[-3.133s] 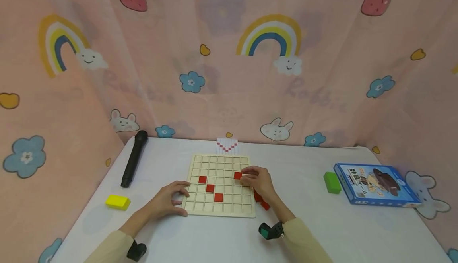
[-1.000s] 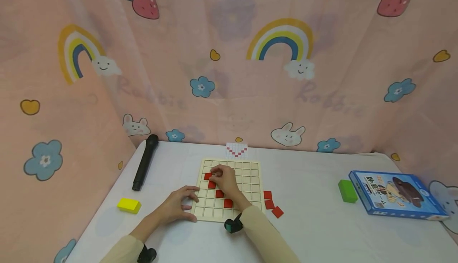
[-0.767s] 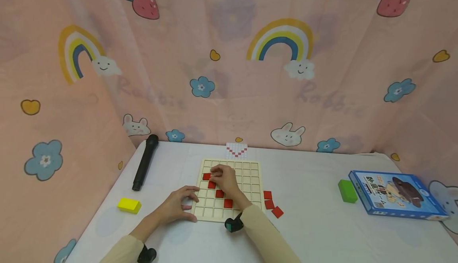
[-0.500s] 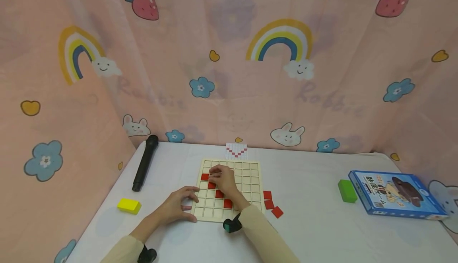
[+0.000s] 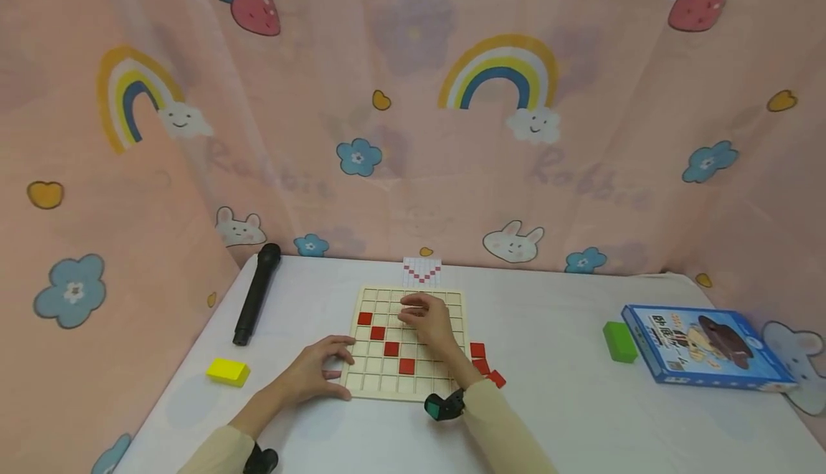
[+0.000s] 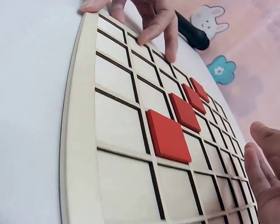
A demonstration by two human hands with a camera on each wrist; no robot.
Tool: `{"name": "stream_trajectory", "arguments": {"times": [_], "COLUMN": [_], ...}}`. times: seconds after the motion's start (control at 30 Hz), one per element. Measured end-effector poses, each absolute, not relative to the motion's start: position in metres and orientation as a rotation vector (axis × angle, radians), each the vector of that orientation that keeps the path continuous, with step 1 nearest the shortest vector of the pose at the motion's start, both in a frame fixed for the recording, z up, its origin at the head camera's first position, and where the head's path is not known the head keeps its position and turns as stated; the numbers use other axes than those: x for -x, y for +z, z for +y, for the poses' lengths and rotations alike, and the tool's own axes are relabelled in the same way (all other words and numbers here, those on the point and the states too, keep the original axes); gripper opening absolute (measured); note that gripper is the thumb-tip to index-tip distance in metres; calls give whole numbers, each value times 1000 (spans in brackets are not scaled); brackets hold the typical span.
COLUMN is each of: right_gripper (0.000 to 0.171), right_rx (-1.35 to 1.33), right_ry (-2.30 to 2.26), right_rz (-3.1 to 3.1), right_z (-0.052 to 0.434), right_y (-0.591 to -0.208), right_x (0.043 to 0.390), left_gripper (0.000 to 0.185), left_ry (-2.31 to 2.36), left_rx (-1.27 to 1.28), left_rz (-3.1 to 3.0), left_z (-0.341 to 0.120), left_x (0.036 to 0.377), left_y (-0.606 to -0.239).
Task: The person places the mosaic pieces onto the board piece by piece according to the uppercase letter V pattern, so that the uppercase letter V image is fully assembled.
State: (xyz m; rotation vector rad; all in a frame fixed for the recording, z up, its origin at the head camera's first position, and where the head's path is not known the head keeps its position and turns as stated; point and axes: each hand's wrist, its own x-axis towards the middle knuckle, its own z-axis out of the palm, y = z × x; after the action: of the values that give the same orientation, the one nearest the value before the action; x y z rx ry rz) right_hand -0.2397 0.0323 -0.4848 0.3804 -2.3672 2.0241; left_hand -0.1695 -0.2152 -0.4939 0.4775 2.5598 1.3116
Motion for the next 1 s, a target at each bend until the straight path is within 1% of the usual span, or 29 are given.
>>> {"name": "stream_trajectory", "arguments": {"times": [0.33,0.47,0.6,0.87,1.0], "right_gripper": [29,32,31,31,32], "right_rx": [-266,-167,-88,-56,-172], "right_ry": [1984,2006,1905,1785,1825], "right_rz": [-2364,-2439,-2558,-2657,-2741], "right_z": [83,112,144,193,208], "right_y": [-472,-466,-467,-480,-487], "right_x": [226,214,202,178,172], "left_gripper": [46,46,46,45,44], "left_ry": [1326,1337,1340,1336,1330], "left_rx": [-452,-457,-460,-465,-462], "left_rz": [2563,2557,2550,2551,2547], "left_z": [-219,-219,-217,-215,-214], "left_x": [170,170,169,169,169], "left_y": [-491,-490,-491,-494,-493]}}
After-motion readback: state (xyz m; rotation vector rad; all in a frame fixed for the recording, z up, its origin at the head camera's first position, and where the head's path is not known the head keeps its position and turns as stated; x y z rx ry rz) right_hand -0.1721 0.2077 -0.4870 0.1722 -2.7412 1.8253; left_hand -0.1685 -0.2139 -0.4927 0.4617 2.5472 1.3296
